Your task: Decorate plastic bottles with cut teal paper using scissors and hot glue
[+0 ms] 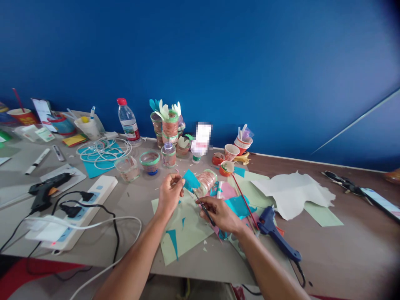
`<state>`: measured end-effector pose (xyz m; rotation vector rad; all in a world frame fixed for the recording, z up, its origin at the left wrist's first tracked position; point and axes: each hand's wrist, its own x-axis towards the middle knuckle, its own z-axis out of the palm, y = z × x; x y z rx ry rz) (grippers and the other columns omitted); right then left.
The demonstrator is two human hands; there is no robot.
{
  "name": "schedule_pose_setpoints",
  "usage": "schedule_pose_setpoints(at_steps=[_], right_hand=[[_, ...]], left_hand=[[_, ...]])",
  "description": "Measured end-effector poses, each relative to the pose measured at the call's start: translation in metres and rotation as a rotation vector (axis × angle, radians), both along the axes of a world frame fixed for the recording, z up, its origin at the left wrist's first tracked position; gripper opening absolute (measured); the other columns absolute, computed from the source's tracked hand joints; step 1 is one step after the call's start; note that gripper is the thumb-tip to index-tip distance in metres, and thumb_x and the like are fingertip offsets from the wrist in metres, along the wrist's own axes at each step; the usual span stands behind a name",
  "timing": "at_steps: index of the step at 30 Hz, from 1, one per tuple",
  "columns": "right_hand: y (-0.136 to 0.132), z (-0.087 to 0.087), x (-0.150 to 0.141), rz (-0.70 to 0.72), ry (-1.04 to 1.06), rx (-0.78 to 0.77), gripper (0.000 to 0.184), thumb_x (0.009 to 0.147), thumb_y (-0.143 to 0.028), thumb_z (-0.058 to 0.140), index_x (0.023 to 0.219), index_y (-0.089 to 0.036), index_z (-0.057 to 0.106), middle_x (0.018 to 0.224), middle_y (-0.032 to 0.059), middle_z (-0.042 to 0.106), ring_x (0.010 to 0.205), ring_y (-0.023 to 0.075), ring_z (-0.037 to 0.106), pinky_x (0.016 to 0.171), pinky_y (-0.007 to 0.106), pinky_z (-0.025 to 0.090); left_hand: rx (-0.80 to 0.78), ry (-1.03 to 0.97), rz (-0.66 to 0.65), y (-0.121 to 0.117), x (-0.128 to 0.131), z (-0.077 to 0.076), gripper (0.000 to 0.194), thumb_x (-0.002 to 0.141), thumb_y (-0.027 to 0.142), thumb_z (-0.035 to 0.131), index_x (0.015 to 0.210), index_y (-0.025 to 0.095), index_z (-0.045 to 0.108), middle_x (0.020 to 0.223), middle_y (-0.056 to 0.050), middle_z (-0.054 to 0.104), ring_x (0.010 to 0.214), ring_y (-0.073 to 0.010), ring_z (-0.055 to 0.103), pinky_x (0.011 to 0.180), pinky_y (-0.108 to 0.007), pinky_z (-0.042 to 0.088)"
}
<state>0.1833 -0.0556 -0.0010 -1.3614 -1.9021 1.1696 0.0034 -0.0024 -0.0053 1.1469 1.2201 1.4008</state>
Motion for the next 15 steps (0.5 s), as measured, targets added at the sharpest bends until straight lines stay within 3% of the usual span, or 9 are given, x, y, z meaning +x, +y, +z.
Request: schedule_pose_setpoints(at_steps=[15], right_hand=[[-0.0004,-0.0023,-0.0006,0.004,-0.007,-0.014,0.031,0.079,-0.03,0.059,0.106,-0.015,0.065,0.067,-0.0026,0.05,0.057,0.0097,0.039,0.053,0.022,0.033]], left_hand=[[0.023,0.043,-0.032,0.0,-0.001,-0.0016,0.019,0.075,0.034,0.061,0.081,0.017,0.058,0.048,0.007,0.051,0.041,-0.0084,0.048,0.041,-0.019,0.032]])
